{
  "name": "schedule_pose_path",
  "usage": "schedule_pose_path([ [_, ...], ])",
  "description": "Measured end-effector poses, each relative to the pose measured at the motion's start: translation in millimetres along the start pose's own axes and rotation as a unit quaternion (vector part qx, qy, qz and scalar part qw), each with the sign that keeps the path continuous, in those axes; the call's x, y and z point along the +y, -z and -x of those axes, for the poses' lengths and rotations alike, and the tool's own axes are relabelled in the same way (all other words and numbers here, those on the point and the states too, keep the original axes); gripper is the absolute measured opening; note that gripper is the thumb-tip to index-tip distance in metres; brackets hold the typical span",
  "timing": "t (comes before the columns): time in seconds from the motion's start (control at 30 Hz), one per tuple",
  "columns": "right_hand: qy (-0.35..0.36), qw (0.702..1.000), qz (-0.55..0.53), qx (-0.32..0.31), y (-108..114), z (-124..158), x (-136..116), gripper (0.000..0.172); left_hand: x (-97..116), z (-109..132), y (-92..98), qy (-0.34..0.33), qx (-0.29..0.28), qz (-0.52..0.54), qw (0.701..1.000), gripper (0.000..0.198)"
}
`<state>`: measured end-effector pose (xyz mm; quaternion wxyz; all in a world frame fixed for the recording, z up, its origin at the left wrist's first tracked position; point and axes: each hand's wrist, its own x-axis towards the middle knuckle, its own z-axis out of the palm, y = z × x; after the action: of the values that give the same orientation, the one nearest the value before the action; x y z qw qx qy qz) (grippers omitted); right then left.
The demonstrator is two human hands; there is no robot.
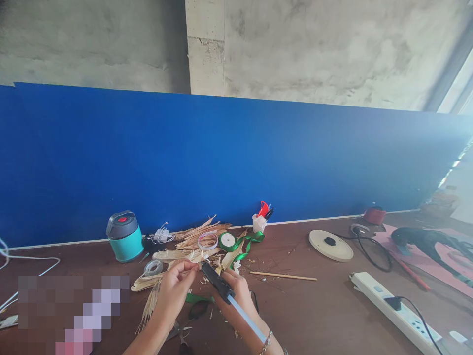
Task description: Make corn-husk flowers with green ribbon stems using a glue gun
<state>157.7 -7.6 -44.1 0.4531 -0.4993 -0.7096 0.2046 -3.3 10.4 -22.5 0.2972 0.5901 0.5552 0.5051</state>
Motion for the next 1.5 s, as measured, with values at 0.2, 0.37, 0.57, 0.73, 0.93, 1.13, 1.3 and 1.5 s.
schedule_pose_path([
  [0.2, 0.004, 1.000, -0.005, -0.005, 0.1, -0.1, -0.6, 0.020, 0.1, 0.7, 0.1, 0.013, -0.010, 0.009, 1.000, 0.025],
  [0.37, 0.007, 1.000, -0.002, -0.010, 1.5, 0.3, -1.5, 0.020, 4.4, 1.2, 1.6, 0.019, -0.014, 0.008, 1.000, 0.026],
  [0.57, 0.006, 1.000, 0.002, -0.006, 0.2, 0.2, 0.5, 0.022, 5.7, 1.4, 2.0, 0.009, -0.008, -0.001, 1.000, 0.025],
  [0.73, 0.008, 1.000, 0.001, -0.003, -0.2, 0.4, -0.2, 0.022, 1.2, 1.0, 0.5, 0.015, -0.012, 0.016, 1.000, 0.025],
  [0.93, 0.013, 1.000, -0.003, -0.001, 0.1, 0.1, -1.5, 0.023, 2.9, 1.1, 0.4, 0.014, -0.006, 0.017, 1.000, 0.025],
  [1.13, 0.018, 1.000, 0.004, 0.000, -0.2, 0.0, -0.1, 0.022, 6.0, 1.4, 1.9, 0.008, -0.008, 0.010, 1.000, 0.024],
  [1.3, 0.014, 1.000, 0.001, -0.008, 0.9, -0.3, -1.5, 0.023, 3.7, 1.0, 0.8, -0.003, 0.005, 0.012, 1.000, 0.024],
  [1.5, 0.016, 1.000, 0.007, -0.012, 2.3, 0.0, -2.3, 0.021, 3.3, 1.7, 0.9, 0.014, -0.010, 0.018, 1.000, 0.026],
])
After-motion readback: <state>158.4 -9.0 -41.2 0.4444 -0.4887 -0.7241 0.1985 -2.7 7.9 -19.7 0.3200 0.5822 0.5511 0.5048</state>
